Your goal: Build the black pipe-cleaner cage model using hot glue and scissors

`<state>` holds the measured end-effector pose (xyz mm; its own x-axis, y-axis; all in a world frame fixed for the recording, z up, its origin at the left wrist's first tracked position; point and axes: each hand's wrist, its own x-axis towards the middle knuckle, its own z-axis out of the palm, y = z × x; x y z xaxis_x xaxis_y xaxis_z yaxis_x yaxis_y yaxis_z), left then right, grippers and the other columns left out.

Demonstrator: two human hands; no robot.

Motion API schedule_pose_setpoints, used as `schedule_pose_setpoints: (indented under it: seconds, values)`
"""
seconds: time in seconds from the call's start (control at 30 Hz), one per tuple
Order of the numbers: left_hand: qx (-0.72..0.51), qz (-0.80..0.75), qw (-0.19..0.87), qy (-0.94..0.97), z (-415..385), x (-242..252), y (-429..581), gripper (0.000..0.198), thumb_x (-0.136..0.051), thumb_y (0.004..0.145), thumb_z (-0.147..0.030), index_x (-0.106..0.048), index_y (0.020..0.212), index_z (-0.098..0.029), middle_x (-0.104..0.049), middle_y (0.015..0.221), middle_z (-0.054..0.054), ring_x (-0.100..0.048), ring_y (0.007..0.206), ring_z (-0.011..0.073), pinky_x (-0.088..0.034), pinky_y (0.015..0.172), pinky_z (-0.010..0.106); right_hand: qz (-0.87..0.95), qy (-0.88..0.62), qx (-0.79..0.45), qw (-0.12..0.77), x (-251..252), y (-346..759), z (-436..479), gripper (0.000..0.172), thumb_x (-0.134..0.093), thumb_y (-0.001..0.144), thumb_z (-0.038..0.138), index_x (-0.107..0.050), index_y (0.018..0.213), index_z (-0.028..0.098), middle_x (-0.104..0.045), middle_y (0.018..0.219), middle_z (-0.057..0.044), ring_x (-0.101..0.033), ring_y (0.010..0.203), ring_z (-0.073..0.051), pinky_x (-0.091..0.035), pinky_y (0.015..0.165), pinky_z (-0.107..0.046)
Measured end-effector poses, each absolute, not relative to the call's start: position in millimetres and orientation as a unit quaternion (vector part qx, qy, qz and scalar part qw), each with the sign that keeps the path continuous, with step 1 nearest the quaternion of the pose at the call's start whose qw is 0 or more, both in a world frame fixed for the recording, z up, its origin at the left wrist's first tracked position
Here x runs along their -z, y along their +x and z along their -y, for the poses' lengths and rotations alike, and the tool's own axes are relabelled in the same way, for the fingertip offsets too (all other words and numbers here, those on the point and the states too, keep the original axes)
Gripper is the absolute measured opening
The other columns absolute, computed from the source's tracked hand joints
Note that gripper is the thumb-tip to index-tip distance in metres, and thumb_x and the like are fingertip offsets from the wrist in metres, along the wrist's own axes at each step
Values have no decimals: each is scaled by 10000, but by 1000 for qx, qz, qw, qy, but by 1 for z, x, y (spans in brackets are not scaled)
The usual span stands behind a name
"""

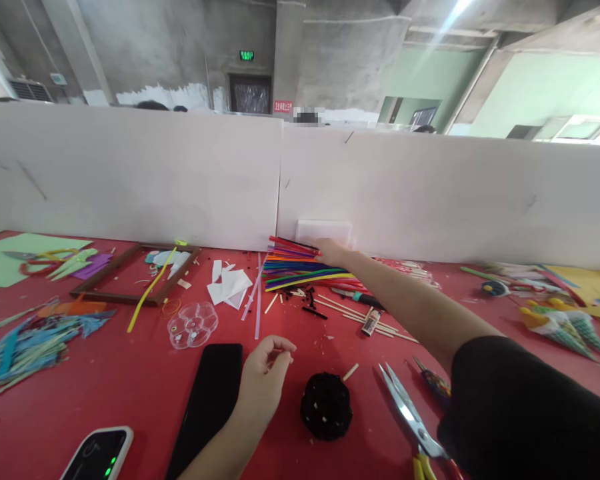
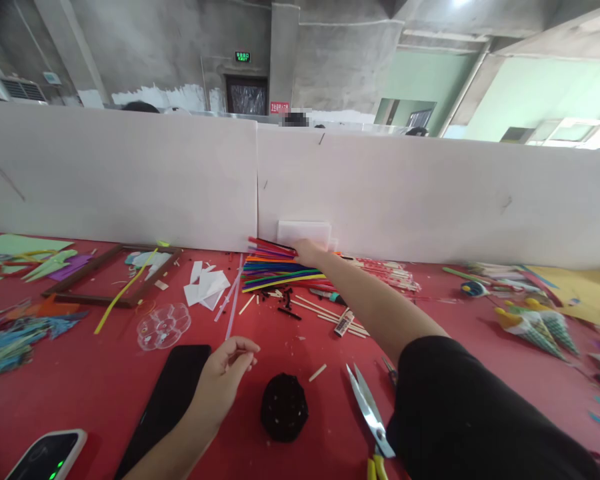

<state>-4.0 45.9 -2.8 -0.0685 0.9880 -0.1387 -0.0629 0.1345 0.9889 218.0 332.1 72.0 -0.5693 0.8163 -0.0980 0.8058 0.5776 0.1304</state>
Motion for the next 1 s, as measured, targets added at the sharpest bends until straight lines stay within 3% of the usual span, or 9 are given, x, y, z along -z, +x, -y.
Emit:
schedule_pose_setpoints:
  seconds: [0.27, 0.7, 1.0]
  values:
    - [-499, -536, 532, 425, -45, 3, -2, 245, -650, 680, -394, -710, 812, -196, -705, 798, 48, -632, 778, 205, -481, 758, 321, -900, 422, 10, 106, -60, 209, -321, 418, -685, 1013, 410, -636, 1364, 188, -663, 1385, -111, -688, 1186, -256, -611, 994, -490]
    - [-506, -531, 529, 427, -45, 4, -2, 201, -677, 704, -362, -722, 802, -192, -700, 768, 44, -641, 746, 200, -491, 723, 309, -846, 530, -52, 31, -81, 213, -336, 410, -679, 1016, 415, -642, 1358, 192, -663, 1384, -105, -688, 1183, -259, -612, 991, -483]
    - [-503, -531, 529, 431, -44, 5, -2, 202, -672, 710, -358, -721, 812, -190, -701, 780, 44, -637, 757, 203, -488, 746, 323, -867, 467, 16, 169, -67, 197, -308, 410, -684, 1013, 415, -644, 1350, 184, -672, 1363, -104, -695, 1164, -253, -618, 976, -477]
